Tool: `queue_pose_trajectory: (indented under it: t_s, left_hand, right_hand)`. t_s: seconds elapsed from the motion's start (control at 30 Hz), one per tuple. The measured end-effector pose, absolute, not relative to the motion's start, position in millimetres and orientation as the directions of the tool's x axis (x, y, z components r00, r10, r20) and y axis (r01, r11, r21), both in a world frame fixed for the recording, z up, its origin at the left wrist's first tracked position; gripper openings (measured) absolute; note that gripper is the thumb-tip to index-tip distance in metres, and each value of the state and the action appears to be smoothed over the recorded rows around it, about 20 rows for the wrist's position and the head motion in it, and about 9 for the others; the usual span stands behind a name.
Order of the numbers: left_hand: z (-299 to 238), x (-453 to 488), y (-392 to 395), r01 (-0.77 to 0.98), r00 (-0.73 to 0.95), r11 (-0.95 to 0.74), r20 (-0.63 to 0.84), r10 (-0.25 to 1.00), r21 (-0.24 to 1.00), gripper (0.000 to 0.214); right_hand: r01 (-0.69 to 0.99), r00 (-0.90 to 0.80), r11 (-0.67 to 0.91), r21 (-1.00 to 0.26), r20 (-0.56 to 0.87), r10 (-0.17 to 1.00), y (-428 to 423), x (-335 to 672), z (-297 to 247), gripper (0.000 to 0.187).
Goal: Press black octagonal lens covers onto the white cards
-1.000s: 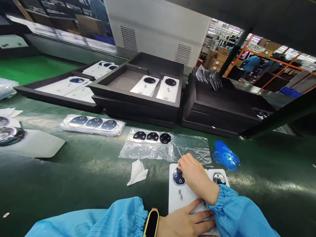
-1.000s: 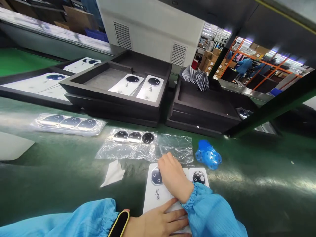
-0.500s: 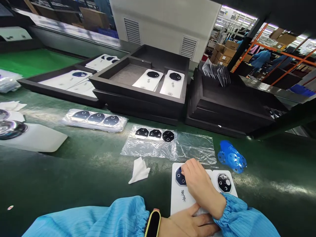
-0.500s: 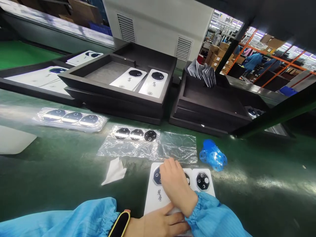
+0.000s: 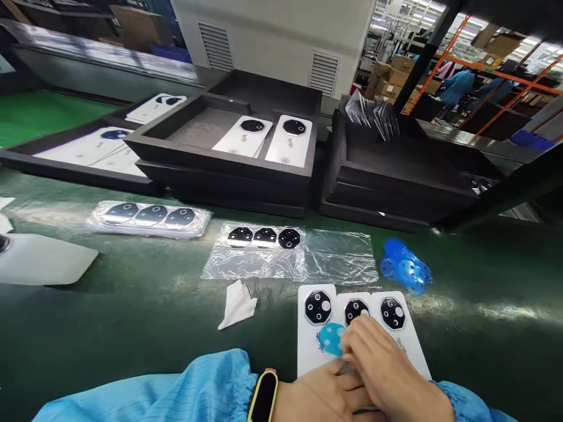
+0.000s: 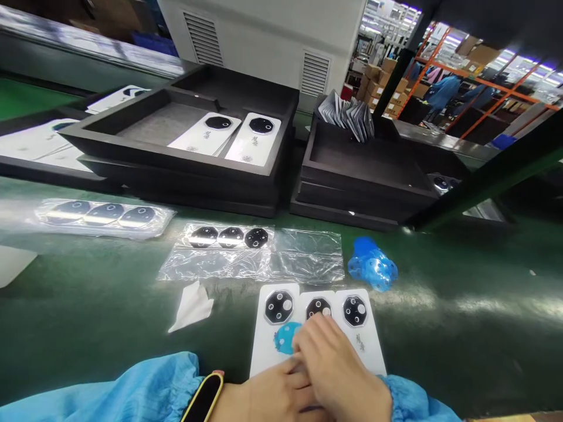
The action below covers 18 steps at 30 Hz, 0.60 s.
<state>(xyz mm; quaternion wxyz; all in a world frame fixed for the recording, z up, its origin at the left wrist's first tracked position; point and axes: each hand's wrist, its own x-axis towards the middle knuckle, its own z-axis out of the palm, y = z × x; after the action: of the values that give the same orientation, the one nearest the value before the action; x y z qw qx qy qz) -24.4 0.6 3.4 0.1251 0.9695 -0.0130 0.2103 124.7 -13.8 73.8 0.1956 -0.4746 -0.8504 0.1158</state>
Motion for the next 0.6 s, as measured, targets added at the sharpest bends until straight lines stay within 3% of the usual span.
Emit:
queue_pose_trajectory:
  t_s: [0.1,0.17,0.3,0.47,0.6]
  left_hand:
    - [17.2,-27.4,5.7,-0.055,0.913,-0.99,0.409,0.002,0.127,0.027]
    - [24.7,-29.6,7.6,-0.042,0.917,-0.997,0.399,-0.013,0.064,0.029]
    - [32.8,-33.1,7.9,-0.045,0.922,-0.997,0.386,-0.02,0.056,0.028]
    - [38.2,-35.9,9.4,-0.071,0.929,-0.993,0.369,-0.032,0.093,0.027]
    - [31.2,-36.1,7.9,-0.069,0.922,-0.993,0.386,-0.029,0.091,0.029]
  right_hand:
    - [0.716,-0.168,0.226,-0.66,0.15,0.974,-3.4,156.7,86.2,0.028]
    - [0.73,0.032,0.054,-0.681,0.112,0.993,10.0,185.7,93.4,0.03]
    - [0.707,0.298,-0.151,-0.691,0.098,0.95,37.7,236.1,95.4,0.041]
    - [0.659,0.409,-0.252,-0.709,0.056,0.911,50.9,250.2,85.7,0.047]
    - [0.688,0.431,-0.234,-0.687,0.127,0.893,47.3,244.0,92.7,0.043]
